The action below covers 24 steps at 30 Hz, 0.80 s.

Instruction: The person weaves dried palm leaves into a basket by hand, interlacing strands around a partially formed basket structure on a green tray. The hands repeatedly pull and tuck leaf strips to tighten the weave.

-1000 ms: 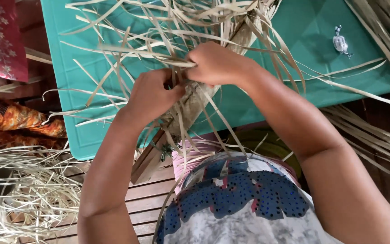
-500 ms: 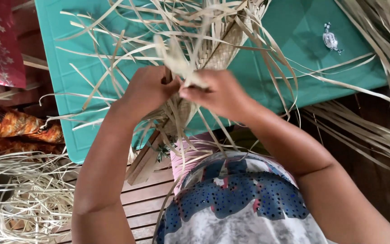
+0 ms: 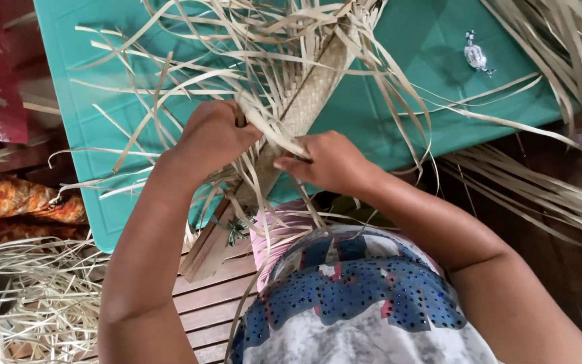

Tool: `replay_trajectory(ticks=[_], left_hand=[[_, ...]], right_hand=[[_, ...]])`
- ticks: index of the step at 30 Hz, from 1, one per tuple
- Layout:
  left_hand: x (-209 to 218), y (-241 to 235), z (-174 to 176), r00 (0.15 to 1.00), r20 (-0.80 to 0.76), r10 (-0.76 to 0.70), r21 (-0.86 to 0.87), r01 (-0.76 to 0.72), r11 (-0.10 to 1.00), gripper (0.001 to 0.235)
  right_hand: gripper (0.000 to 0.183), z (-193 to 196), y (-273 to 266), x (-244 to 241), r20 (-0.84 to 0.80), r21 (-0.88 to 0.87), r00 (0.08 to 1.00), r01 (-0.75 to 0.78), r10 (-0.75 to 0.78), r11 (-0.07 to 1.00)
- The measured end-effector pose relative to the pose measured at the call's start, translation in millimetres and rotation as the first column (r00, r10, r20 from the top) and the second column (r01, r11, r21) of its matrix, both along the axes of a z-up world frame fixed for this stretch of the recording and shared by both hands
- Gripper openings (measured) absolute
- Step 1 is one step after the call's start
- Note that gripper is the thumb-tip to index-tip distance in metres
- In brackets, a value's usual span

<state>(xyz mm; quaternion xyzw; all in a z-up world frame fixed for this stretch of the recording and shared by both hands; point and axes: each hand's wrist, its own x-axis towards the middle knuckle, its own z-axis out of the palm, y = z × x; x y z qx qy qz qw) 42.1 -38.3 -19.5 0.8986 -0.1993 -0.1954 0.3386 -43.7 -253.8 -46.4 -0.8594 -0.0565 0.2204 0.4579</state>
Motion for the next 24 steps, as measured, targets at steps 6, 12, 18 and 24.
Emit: replay_trajectory(ticks=[6,12,18,24], left_hand=[[-12,-9,17,0.996,0.079,-0.051,0.13,0.04,0.991,0.04],[-15,-2,-8,0.93,0.337,-0.144,0.3,0.038,0.953,0.034],[-6,-8,-6,0.983,0.173,-0.066,0.369,-0.003,0.93,0.03],[6,-14,16,0.998,-0.011,-0.06,0.433,0.058,0.9,0.042]], right_hand=[[0.026,-2,0,2,0.076,0.133,0.993,0.077,-0.088,0.988],[0.035,16,1,60,-0.167,0.681,0.977,0.209,-0.13,0.702],[0.013,64,8,117,-0.327,0.493,0.915,0.378,-0.235,0.784],[0.02,68,-4,114,0.378,0.233,0.925,-0.122,0.026,0.965]])
